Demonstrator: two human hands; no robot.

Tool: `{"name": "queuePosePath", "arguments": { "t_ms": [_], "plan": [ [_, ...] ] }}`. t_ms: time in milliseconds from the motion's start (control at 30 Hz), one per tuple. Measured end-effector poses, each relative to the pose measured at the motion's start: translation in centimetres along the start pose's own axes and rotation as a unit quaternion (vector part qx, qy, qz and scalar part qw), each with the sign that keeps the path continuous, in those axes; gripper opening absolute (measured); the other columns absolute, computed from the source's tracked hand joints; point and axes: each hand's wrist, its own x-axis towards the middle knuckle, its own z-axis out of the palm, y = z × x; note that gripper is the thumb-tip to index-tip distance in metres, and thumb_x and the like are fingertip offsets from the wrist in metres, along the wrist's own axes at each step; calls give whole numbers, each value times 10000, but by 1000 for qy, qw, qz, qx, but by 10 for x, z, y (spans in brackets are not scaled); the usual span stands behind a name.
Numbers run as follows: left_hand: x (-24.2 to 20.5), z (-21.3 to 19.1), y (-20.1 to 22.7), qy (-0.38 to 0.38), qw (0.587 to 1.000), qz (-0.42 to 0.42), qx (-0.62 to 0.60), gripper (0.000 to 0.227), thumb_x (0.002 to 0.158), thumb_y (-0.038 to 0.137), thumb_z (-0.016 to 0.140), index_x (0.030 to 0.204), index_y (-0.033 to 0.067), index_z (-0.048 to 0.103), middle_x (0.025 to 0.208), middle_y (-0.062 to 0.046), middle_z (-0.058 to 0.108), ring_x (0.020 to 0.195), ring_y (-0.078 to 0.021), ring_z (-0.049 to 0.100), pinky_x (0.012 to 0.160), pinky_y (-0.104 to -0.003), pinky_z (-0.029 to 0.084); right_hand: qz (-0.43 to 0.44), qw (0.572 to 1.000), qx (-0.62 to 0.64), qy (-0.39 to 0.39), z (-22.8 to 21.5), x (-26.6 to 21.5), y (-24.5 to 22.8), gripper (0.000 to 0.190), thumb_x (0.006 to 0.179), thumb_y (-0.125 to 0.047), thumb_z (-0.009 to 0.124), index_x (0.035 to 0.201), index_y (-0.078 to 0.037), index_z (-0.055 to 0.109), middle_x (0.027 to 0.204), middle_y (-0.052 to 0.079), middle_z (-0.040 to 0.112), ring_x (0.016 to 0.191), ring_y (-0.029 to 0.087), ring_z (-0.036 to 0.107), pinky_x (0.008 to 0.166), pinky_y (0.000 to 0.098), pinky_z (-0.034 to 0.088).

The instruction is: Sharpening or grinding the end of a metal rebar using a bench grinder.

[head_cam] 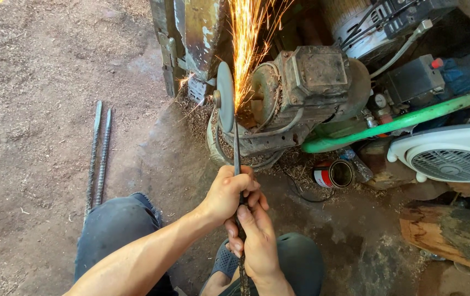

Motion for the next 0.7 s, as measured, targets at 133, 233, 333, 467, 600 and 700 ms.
{"name": "queuePosePath", "arguments": {
  "t_ms": [133,233,333,467,600,700],
  "plan": [
    [3,-1,2,3,1000,-5,-11,223,813,78,524,614,36,432,532,-108,511,600,-288,681,565,-389,570,8,1000,-18,21,1,3,-2,219,1042,-261,487,1118,-62,535,675,54,538,431,75,433,368,226,349],
    [7,-2,7,-5,1000,1,-6,220,817,72,524,617,31,440,542,-111,523,610,-288,682,567,-390,567,0,1000,-12,8,-2,8,-1,223,1057,-256,489,1094,-38,521,689,63,548,443,87,451,388,239,375],
    [10,-2,14,-2,1000,-3,2,224,823,71,521,617,30,442,543,-110,526,613,-288,687,564,-387,563,-4,1000,1,0,1,14,-5,224,1051,-245,493,1116,-34,525,695,66,555,450,83,450,382,228,354],
    [9,-4,9,-5,1000,11,-14,239,829,69,526,613,31,430,538,-105,514,605,-287,682,576,-390,583,1,1000,8,7,2,11,-3,208,1046,-237,496,1120,-43,501,699,67,554,452,84,451,385,227,349],
    [6,-2,3,-5,1000,3,-10,219,828,66,527,627,26,449,545,-106,522,606,-291,683,549,-383,555,-3,1000,-7,13,1,7,-2,229,1046,-245,487,1147,-42,516,686,68,544,440,84,442,378,232,349],
    [2,1,-1,0,1000,8,-12,213,817,62,527,623,29,447,537,-109,528,592,-291,686,527,-376,552,2,1000,2,5,-8,2,5,236,1050,-249,490,1159,-41,508,691,66,543,440,81,435,373,231,343]
  ]
}}
